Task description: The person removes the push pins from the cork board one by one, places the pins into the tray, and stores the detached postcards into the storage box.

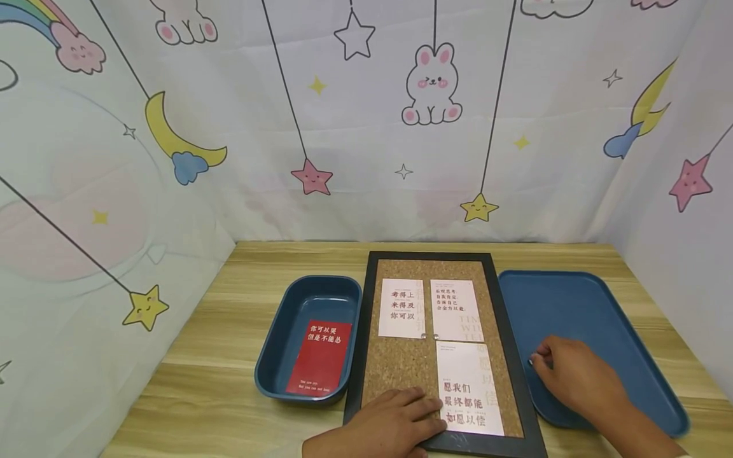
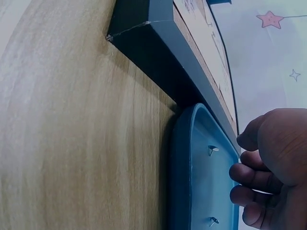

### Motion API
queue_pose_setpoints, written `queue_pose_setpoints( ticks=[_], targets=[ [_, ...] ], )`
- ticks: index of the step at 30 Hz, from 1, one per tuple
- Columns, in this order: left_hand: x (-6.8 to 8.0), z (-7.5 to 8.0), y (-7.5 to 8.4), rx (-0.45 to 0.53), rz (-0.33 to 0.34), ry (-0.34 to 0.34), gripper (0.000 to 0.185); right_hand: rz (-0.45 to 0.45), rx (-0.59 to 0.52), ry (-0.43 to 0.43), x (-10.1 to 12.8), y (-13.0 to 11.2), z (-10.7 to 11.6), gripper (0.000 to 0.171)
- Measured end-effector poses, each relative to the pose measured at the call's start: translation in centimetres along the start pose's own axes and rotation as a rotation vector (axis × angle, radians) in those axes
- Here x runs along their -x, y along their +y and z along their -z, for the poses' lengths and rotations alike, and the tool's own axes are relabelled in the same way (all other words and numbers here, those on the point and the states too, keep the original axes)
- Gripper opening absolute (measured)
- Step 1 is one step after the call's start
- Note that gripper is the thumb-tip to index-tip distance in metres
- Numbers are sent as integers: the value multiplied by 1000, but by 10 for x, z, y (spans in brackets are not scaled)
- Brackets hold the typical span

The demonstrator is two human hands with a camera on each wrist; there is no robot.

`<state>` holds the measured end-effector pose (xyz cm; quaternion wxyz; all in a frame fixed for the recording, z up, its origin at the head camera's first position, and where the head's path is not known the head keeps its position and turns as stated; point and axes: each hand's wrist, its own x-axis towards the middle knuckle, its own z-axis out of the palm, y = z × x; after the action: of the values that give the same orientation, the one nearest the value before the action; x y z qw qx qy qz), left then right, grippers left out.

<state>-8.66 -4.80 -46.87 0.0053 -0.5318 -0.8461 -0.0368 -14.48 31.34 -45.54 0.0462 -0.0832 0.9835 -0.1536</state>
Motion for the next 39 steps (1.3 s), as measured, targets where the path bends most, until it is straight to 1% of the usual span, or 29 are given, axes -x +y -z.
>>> queue_pose_setpoints(
  ticks=[4, 8, 11, 19, 25, 32, 39],
  targets=[
    [0, 0, 0, -8, -4, 3, 48, 19, 2, 34, 0, -4, -1, 24],
    [0, 0, -1, -5, -1, -6, 48, 63, 4, 94, 0, -9, -4, 17],
    [0, 0, -1, 3, 0, -10, 48, 101, 10, 123, -1, -15, -6, 15],
    [-1, -1, -1, 12, 1, -13, 47, 197, 28, 192, -5, -28, -15, 19],
    [0, -2, -1, 7, 0, 2, 47, 220, 12, 178, -9, -38, -21, 20],
    [0, -2, -2, -1, -4, 20, 47, 262, 47, 183, -19, -49, -29, 23],
    [0, -1, -2, -1, -16, 30, 47, 203, 45, 168, -22, -55, -34, 34]
  ],
)
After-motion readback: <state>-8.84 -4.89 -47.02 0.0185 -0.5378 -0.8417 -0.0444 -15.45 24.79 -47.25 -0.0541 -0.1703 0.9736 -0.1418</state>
